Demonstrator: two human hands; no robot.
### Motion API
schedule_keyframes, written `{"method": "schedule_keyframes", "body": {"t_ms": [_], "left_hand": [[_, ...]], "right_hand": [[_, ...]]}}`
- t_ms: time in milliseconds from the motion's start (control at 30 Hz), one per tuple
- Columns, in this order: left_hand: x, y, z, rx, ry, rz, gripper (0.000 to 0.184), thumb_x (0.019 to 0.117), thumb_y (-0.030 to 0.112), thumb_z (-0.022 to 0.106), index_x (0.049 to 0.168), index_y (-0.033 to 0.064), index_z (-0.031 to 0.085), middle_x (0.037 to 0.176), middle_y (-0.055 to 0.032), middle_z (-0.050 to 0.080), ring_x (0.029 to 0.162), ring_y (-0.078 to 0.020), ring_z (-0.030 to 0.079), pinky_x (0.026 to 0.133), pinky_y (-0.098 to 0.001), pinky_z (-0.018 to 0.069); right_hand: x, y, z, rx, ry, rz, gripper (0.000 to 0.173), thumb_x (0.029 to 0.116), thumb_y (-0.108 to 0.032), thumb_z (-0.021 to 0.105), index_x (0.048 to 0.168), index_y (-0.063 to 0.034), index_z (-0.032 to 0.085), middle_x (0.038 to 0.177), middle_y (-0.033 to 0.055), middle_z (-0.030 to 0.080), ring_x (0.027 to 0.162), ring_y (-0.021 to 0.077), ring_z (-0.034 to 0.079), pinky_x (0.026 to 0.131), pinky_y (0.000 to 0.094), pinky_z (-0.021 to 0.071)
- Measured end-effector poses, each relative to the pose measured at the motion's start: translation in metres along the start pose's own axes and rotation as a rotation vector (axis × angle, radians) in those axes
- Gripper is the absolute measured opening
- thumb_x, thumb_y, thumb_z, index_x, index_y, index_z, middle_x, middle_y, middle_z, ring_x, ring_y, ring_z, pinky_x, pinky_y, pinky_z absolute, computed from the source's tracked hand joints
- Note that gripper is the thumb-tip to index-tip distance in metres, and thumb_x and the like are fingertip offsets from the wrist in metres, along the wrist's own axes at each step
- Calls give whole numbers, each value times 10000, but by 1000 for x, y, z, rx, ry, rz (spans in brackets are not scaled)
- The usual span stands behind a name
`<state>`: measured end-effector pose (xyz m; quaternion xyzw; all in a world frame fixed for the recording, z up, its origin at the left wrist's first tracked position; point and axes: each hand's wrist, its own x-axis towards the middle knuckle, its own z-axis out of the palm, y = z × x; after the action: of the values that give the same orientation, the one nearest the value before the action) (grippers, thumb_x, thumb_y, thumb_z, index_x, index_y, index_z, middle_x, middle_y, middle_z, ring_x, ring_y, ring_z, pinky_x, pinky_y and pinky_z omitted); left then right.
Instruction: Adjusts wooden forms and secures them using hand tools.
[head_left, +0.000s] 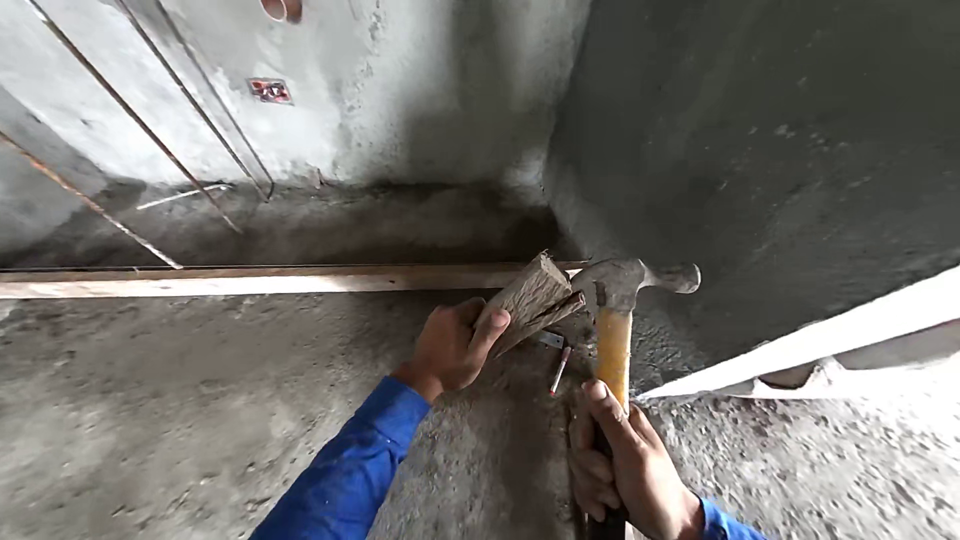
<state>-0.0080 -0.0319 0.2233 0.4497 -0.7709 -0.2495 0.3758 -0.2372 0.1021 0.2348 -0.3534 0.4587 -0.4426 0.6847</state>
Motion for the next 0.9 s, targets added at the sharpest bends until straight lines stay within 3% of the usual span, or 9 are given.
{"method": "schedule_keyframes", "body": {"t_ms": [267,400,533,900], "left_hand": [[26,0,-36,153,-167,33,810,940,844,196,791,182,637,613,25,563,573,-128,594,507,-414,511],[33,-7,-46,209,-257,-17,829,932,849,184,847,179,665,677,13,610,647,-148,637,581,-452,548],[34,-14,-60,228,-348,-66,818,937,845,207,948,193,700,751,10,659,731,-145,679,652,-462,579],[27,-23,-70,283,-458,-104,842,935,848,222,948,175,727,766,-21,682,758,-179,697,689,-505,580]], "right_hand": [[9,3,16,97,16,23,654,997,-709,408,739,-118,518,462,-14,383,343,145,467,366,371,512],[16,6,30,163,64,55,610,1056,-622,334,784,-104,505,460,-10,381,338,146,461,364,378,518],[20,11,37,163,77,119,641,1060,-628,309,760,-95,501,459,-11,379,342,142,461,367,375,521],[16,26,39,169,75,217,652,1050,-648,329,757,-91,501,477,-14,380,357,138,466,383,367,524]]}}
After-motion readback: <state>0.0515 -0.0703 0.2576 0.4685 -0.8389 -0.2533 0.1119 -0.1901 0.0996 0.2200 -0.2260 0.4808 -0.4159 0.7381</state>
